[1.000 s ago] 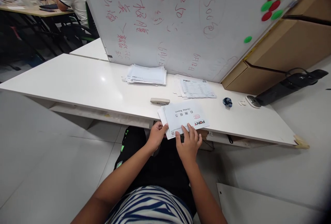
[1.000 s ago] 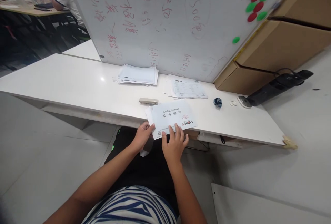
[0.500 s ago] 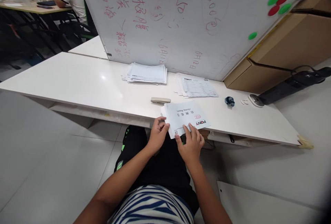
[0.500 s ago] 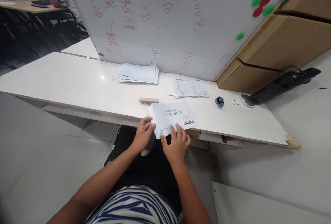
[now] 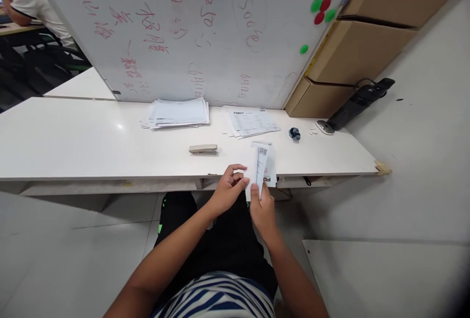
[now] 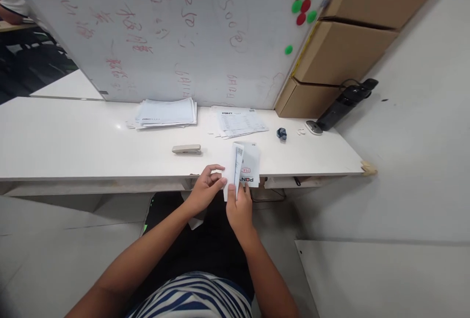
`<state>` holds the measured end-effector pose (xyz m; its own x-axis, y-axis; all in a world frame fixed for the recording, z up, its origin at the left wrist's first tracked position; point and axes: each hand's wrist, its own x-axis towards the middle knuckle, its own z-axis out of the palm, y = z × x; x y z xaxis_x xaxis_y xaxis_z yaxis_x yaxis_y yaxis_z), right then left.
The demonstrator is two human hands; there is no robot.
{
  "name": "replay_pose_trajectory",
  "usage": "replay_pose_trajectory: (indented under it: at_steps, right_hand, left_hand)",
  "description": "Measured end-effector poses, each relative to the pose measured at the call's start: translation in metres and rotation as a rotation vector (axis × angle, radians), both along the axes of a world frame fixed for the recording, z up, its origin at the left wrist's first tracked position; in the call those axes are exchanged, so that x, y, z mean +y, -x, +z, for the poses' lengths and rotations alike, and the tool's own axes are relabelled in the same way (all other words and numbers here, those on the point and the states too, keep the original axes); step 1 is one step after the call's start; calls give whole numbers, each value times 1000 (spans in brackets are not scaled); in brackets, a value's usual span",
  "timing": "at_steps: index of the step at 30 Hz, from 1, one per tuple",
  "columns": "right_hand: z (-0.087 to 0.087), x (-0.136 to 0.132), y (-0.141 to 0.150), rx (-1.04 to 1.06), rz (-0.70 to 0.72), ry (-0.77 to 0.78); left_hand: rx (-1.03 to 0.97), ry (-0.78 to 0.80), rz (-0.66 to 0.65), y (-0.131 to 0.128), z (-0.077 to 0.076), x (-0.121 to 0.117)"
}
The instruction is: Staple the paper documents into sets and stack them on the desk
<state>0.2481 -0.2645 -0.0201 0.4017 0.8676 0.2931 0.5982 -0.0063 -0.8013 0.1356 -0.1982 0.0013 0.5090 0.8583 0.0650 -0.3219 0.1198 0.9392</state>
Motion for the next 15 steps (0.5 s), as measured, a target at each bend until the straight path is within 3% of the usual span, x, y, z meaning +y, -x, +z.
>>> replay_pose_trajectory:
  at_steps: [4, 7, 9, 11, 13, 15]
  right_hand:
    - [-6, -11, -18, 207, -215, 44]
    - [-13, -23, -38, 144, -433, -6]
    - [-16, -32, -49, 70, -508, -58]
    - [-19, -41, -57, 9, -561, -123]
    - [-22, -48, -61, -36, -590, -175]
    - [-24, -53, -63, -70, -582, -207]
  left_hand:
    - [105, -73, -74, 2, 20, 11]
    - [257, -295, -67, 0, 50, 39]
    - [324, -436, 12, -9, 71, 70]
    - [285, -447, 128, -24, 86, 108]
    - [285, -467, 224, -43, 91, 147]
    - [389, -501, 274, -60, 85, 182]
